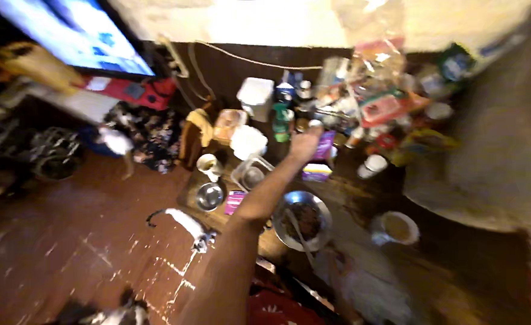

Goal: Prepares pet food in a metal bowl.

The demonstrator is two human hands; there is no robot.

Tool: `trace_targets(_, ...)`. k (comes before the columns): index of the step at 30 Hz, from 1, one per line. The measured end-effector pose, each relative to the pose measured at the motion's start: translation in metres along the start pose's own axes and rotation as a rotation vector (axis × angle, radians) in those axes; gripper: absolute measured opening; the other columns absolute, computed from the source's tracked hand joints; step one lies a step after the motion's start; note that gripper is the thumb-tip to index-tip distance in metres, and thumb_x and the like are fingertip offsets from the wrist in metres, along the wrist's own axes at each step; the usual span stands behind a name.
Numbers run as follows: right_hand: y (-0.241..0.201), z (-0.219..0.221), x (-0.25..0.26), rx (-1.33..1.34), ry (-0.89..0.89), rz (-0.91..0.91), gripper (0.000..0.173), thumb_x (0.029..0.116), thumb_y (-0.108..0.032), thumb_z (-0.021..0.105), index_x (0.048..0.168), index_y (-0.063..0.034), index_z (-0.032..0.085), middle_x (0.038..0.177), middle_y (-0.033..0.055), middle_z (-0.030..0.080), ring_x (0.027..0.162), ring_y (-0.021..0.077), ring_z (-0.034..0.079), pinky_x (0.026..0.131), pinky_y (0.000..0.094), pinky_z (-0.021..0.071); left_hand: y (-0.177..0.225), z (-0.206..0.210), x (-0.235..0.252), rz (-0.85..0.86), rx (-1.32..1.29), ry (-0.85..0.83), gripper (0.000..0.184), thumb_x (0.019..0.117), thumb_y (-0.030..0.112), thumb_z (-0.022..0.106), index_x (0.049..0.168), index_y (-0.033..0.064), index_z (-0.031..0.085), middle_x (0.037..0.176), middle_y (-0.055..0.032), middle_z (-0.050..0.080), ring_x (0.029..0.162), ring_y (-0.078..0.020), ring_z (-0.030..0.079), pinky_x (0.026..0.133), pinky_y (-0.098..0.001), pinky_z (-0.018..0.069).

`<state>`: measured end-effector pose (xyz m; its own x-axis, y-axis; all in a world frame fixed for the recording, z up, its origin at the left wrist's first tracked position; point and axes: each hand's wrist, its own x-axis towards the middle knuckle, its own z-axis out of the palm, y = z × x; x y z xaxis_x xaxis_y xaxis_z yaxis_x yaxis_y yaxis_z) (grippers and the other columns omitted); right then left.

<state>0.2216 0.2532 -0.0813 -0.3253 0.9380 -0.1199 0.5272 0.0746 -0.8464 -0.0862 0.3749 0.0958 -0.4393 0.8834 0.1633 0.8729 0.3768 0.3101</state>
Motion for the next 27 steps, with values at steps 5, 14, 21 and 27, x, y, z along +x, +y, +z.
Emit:
trace_targets(5, -0.047, -0.019, 0.008, 0.012, 0.030, -0.132, 0.036, 0.1016, -0.010, 0.061, 0.125, 0.0169, 0.058, 0.111, 0.0328, 0.067, 0.097, 0.0391, 0.070, 0.090, 0.0499, 0.0574, 0.013, -0.057, 0.003, 0.439, -0.064, 0.264, 0.022, 0.0961, 0.001, 0.062, 0.115, 0.0038, 0.075, 0.109, -0.0199, 0.072, 0.106, -0.0358, 0.069, 0.088, -0.0481, 0.0574)
trace_targets(14, -0.147, -0.053, 0.024, -0.157, 0.120, -0.724, 0.041, 0.0965, -0.025, 0.064, 0.123, 0.0061, 0.069, 0.119, 0.0286, 0.069, 0.108, 0.0460, 0.066, 0.094, 0.0612, 0.0495, 0.020, -0.052, -0.192, 0.707, -0.100, 0.120, 0.015, 0.1000, 0.009, 0.060, 0.098, 0.0075, 0.075, 0.097, -0.0096, 0.073, 0.098, -0.0265, 0.070, 0.087, -0.0396, 0.0552)
trace_targets(21, -0.147, -0.014, -0.025, 0.014, -0.244, -0.830, 0.020, 0.0962, -0.020, 0.067, 0.094, -0.0027, 0.078, 0.098, 0.0139, 0.074, 0.091, 0.0168, 0.072, 0.085, 0.0261, 0.0586, -0.022, -0.047, -0.290, 0.429, -0.140, 0.142, 0.015, 0.1010, 0.009, 0.057, 0.100, 0.0065, 0.072, 0.095, -0.0108, 0.072, 0.093, -0.0273, 0.070, 0.084, -0.0405, 0.0568)
trace_targets(27, -0.152, 0.018, -0.039, -0.014, -0.372, -0.870, 0.024, 0.0952, -0.026, 0.070, 0.086, -0.0055, 0.076, 0.089, 0.0090, 0.073, 0.083, 0.0148, 0.070, 0.077, 0.0260, 0.0581, -0.067, -0.059, -0.341, 0.213, -0.254, 0.093, 0.021, 0.1040, 0.016, 0.057, 0.098, 0.0030, 0.073, 0.095, -0.0129, 0.070, 0.095, -0.0270, 0.070, 0.088, -0.0364, 0.0582)
